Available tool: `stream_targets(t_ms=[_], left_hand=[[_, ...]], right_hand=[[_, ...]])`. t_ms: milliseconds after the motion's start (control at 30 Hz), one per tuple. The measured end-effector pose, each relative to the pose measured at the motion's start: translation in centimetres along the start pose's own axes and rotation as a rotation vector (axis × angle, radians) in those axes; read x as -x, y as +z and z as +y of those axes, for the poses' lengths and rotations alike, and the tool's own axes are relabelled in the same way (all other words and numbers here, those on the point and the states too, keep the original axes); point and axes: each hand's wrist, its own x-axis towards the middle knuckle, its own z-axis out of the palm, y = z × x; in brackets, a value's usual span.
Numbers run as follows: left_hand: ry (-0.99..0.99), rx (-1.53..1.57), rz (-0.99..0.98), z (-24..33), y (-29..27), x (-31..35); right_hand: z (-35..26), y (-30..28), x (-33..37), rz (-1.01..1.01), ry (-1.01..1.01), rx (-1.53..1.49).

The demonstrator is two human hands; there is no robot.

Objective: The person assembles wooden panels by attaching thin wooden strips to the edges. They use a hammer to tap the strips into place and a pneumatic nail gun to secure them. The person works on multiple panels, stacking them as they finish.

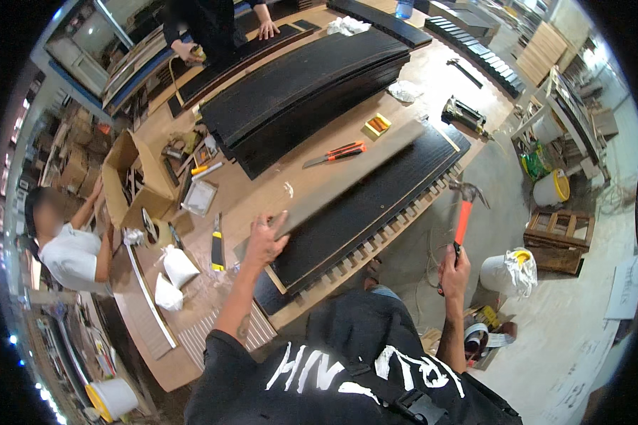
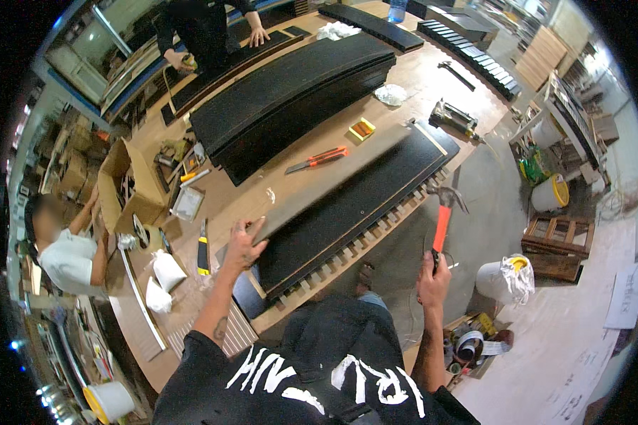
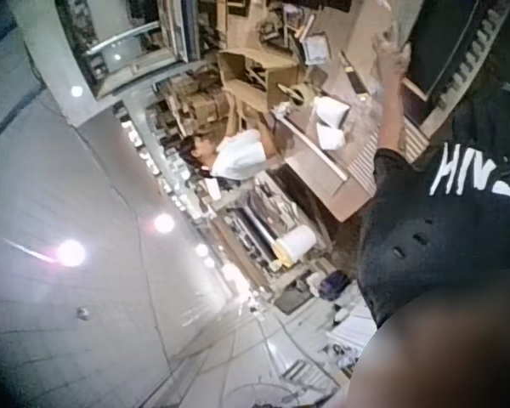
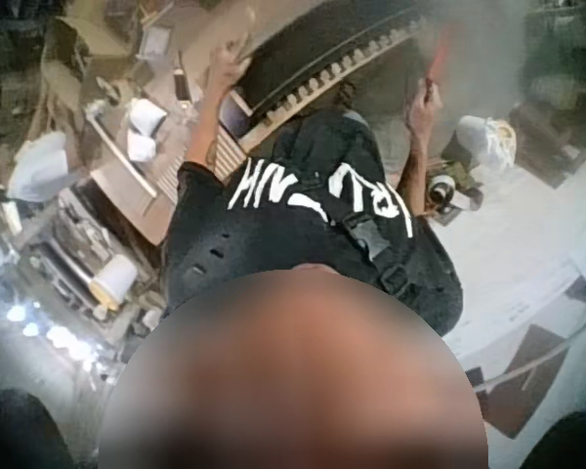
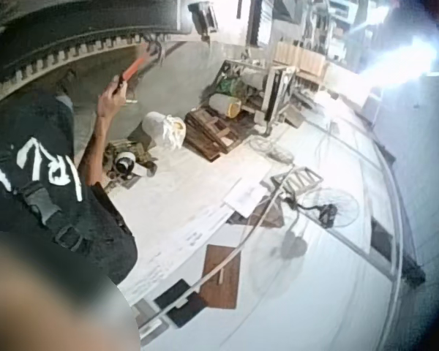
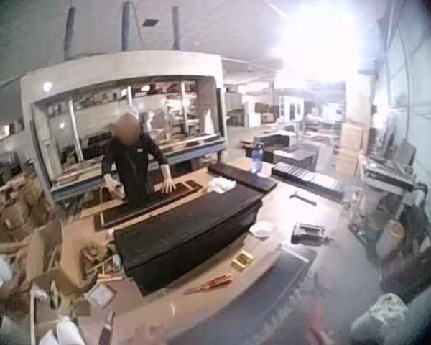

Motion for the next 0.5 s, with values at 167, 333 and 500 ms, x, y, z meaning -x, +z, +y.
stream_targets(t_ms=[167, 333, 500], left_hand=[[0.017, 0.091, -0.043, -6.6, -2.9, -2.0], [-0.041, 0.208, -0.048, -11.1, -2.4, -3.6], [-0.179, 0.175, -0.135, -11.8, -0.5, -6.6]], right_hand=[[4.0, -2.8, 3.4, 0.12, -0.018, 0.004], [4.8, -3.3, 5.5, 0.216, 0.14, -0.143], [4.5, -4.0, 5.2, 0.258, 0.097, -0.1]])
